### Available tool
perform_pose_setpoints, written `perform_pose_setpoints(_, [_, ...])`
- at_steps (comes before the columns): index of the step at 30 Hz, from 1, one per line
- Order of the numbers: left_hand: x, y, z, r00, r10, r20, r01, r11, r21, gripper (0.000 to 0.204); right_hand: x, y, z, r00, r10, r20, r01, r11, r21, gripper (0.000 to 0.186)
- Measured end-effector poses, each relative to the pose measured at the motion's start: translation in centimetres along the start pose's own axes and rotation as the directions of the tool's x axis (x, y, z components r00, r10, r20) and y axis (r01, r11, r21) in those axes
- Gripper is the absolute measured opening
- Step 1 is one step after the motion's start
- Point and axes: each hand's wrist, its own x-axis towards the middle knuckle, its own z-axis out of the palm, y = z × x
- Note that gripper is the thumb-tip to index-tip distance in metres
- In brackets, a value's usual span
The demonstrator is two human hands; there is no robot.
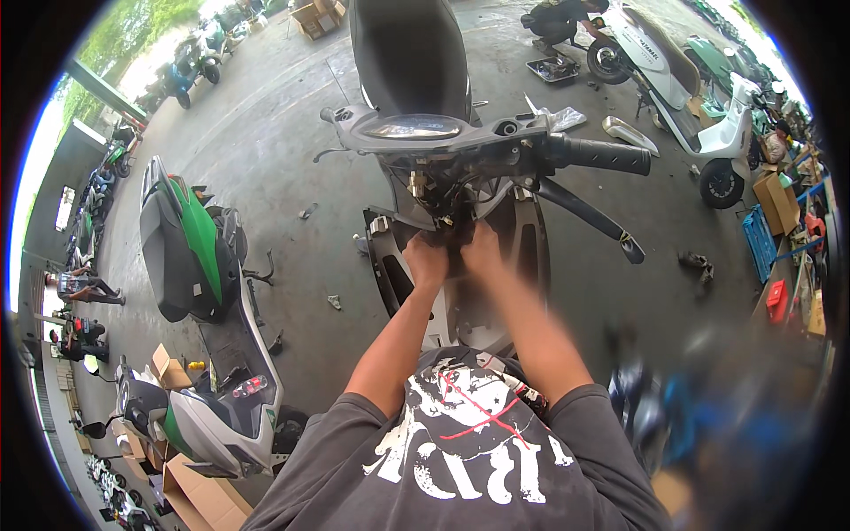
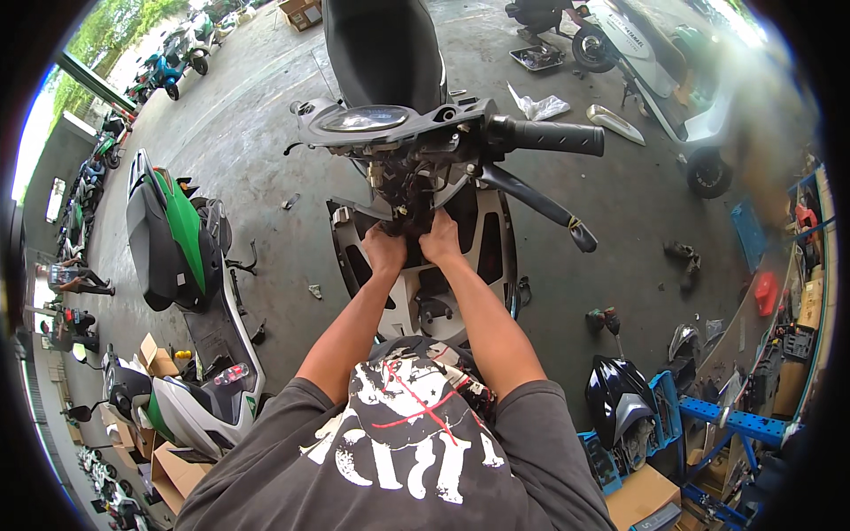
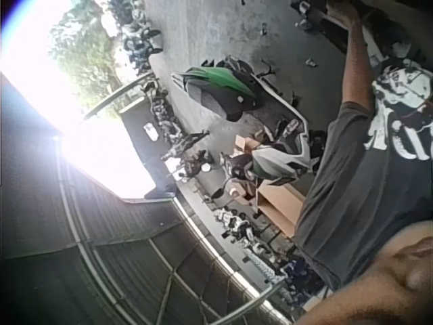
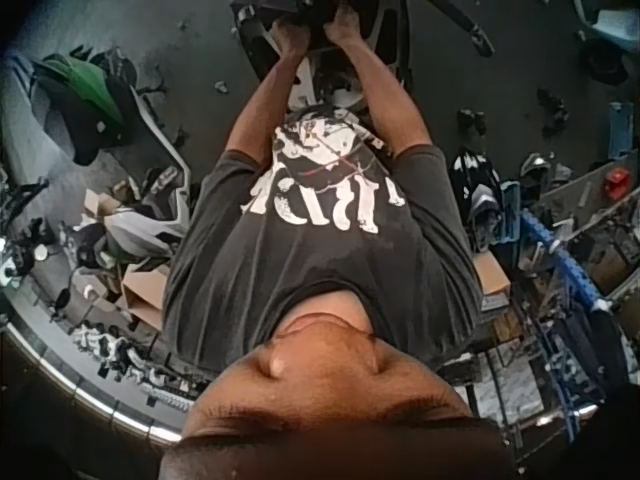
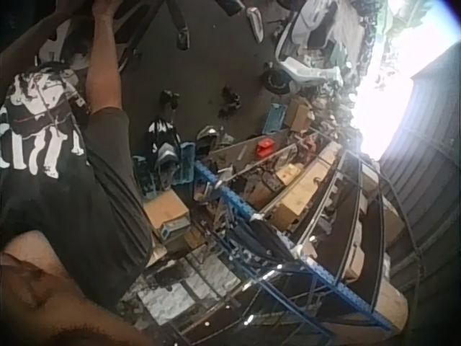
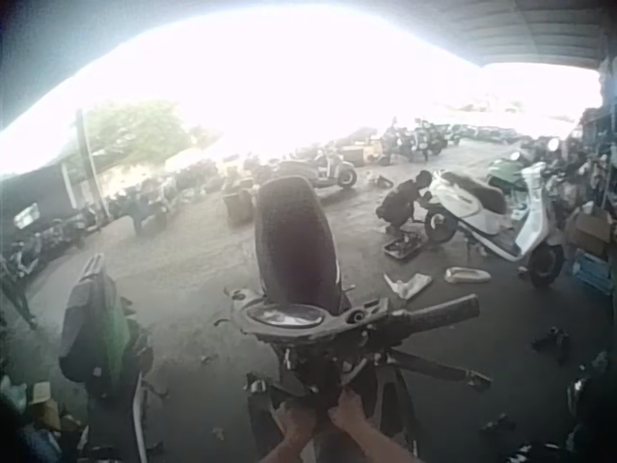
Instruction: The person attaches a plastic fairing and a license plate bracket to the front of a scooter. The person aligns the fairing by hand, fits the bracket, and then tightens a fastener using a power drill.
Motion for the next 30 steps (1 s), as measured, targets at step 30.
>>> perform_pose_setpoints(30, [-1.6, -0.7, -1.1, 0.965, -0.156, 0.209, 0.177, 0.981, -0.084, 0.028, 0.4, 0.1, -0.4, 0.966, -0.170, 0.193, 0.175, 0.985, -0.005, 0.029])
